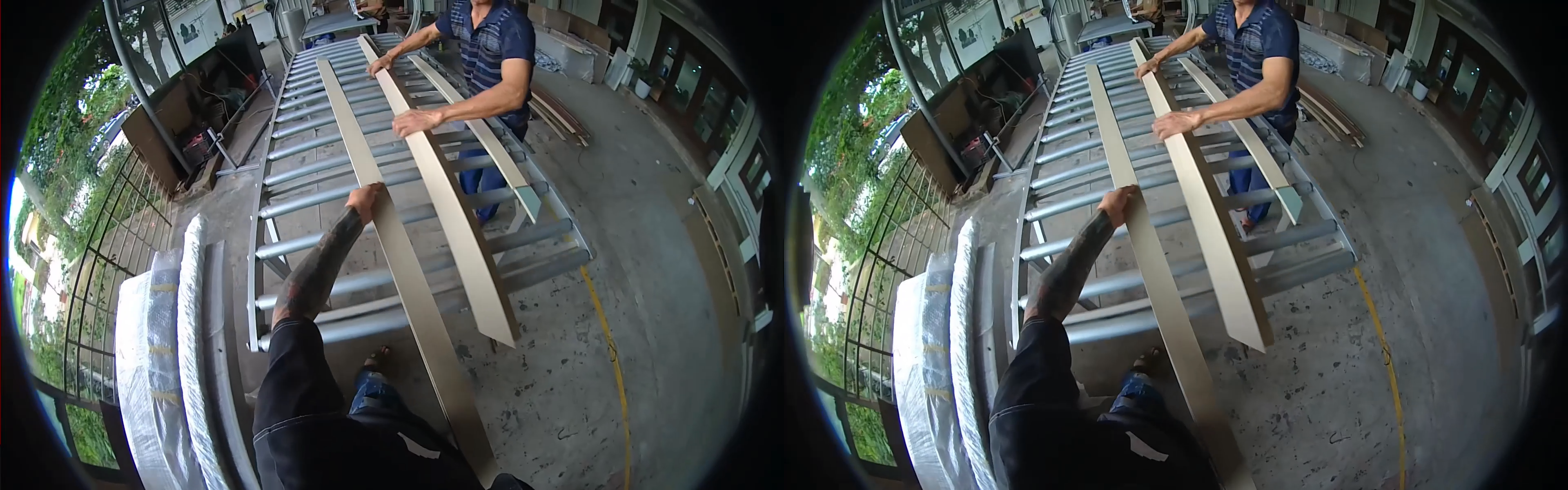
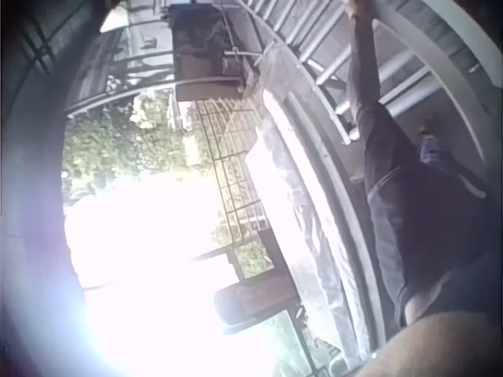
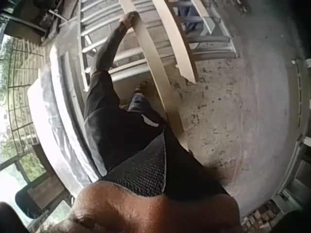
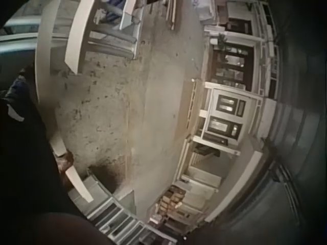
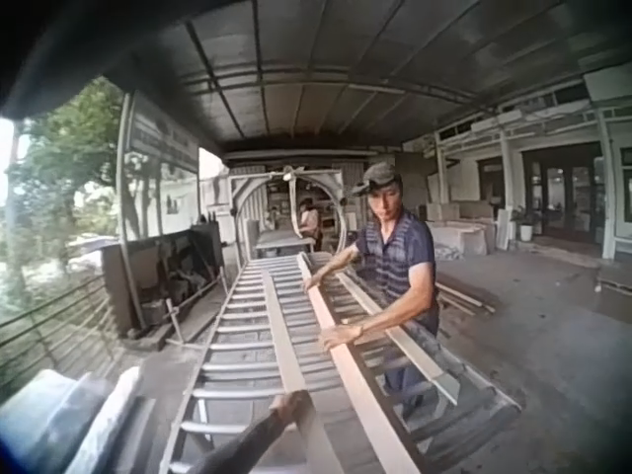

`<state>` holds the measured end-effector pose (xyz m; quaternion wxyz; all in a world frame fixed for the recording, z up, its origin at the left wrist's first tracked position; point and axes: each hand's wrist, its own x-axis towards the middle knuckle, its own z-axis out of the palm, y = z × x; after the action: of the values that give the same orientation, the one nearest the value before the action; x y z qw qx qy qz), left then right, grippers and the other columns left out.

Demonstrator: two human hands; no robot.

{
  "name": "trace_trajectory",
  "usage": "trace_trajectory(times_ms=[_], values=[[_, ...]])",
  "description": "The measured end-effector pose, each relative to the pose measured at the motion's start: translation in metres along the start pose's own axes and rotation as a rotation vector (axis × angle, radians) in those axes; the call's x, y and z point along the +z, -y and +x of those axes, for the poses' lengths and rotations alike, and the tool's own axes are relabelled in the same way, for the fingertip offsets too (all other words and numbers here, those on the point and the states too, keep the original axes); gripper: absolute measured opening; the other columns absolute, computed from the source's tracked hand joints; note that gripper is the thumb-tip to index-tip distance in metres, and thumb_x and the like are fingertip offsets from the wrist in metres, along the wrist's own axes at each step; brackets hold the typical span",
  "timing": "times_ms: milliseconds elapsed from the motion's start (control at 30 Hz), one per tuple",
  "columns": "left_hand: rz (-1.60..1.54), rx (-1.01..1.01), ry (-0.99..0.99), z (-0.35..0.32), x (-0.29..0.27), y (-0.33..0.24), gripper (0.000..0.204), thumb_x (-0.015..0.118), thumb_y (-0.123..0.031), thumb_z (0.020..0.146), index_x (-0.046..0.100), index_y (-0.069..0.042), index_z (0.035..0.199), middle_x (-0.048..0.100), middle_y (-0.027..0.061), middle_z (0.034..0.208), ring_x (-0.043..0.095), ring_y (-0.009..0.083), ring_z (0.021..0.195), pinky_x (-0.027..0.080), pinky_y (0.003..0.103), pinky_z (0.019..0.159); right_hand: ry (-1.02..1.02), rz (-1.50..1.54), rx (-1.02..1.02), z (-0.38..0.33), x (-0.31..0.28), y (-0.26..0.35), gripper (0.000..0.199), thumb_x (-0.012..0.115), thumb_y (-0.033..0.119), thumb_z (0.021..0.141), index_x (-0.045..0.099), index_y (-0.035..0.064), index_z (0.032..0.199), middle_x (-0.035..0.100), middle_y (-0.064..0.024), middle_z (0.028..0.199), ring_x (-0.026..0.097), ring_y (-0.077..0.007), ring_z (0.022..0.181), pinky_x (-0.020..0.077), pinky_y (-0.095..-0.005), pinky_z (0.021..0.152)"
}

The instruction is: The person picks up, carries, and places wooden boards onto a roller rack, and then cleans one of the boards using a spray and cloth.

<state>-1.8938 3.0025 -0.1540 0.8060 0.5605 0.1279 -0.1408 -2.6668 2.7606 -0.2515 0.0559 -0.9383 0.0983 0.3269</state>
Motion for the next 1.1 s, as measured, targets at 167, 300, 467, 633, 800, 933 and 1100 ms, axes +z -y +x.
trace_trajectory(times_ms=[167,300,467,633,800,933,1100], values=[[0.009,-0.031,-0.024,0.111,-0.034,-0.020,0.019,0.069,-0.015,0.088,0.066,0.004,0.092,0.064,0.0086,0.080,0.064,0.0239,0.068,0.056,0.042,0.063,-0.286,0.186,0.046,0.081,-0.077,0.087,0.056,0.070,0.038,0.079,0.051,0.0048,0.120,0.055,-0.0193,0.115,0.059,-0.0415,0.096,0.0481,-0.0530,0.082],[-0.034,-0.056,0.004,0.172,-0.052,-0.041,0.024,0.067,-0.017,0.089,0.065,0.004,0.101,0.068,0.0145,0.091,0.067,0.0286,0.080,0.057,0.045,0.070,-0.491,0.369,0.128,0.107,-0.106,0.166,0.053,0.075,0.035,0.073,0.053,0.0040,0.110,0.057,-0.0199,0.105,0.059,-0.0430,0.092,0.0481,-0.0528,0.079],[-0.046,-0.075,0.049,0.234,-0.037,-0.069,0.029,0.066,-0.015,0.087,0.064,0.010,0.101,0.068,0.0172,0.095,0.068,0.0294,0.083,0.056,0.044,0.071,-0.759,0.542,0.225,0.123,-0.140,0.223,0.050,0.082,0.031,0.065,0.056,0.0030,0.098,0.060,-0.0205,0.093,0.060,-0.0449,0.087,0.0481,-0.0526,0.075],[0.078,0.140,0.024,0.315,-0.056,-0.091,0.046,0.069,-0.027,0.083,0.065,0.013,0.103,0.069,0.0170,0.096,0.066,0.0242,0.084,0.052,0.039,0.072,-0.850,0.656,0.442,0.128,-0.184,0.277,0.053,0.089,0.031,0.056,0.058,0.0024,0.088,0.060,-0.0198,0.081,0.060,-0.0453,0.080,0.0480,-0.0521,0.070],[0.426,0.562,0.335,0.301,-0.088,-0.103,0.036,0.065,-0.024,0.091,0.066,0.002,0.116,0.070,0.0082,0.096,0.064,0.0171,0.086,0.050,0.033,0.076,-0.789,0.493,0.495,0.185,-0.244,0.267,0.058,0.089,0.041,0.055,0.056,0.0043,0.086,0.059,-0.0157,0.079,0.060,-0.0398,0.077,0.0471,-0.0468,0.065],[0.141,0.103,0.411,0.124,-0.040,-0.065,0.036,0.057,-0.020,0.098,0.055,-0.001,0.128,0.062,0.0106,0.122,0.057,0.0185,0.112,0.047,0.035,0.091,-0.907,0.405,0.480,0.216,-0.303,0.251,0.058,0.086,0.040,0.057,0.057,0.0062,0.095,0.061,-0.0151,0.087,0.061,-0.0382,0.083,0.0487,-0.0487,0.073],[0.087,-0.581,0.599,-0.035,-0.045,0.004,0.037,0.050,-0.024,0.101,0.050,-0.001,0.130,0.058,0.0134,0.123,0.053,0.0263,0.119,0.043,0.042,0.105,-0.861,0.573,0.320,0.250,-0.339,0.238,0.066,0.087,0.041,0.062,0.054,0.0044,0.106,0.061,-0.0154,0.093,0.061,-0.0374,0.084,0.0491,-0.0483,0.073]])
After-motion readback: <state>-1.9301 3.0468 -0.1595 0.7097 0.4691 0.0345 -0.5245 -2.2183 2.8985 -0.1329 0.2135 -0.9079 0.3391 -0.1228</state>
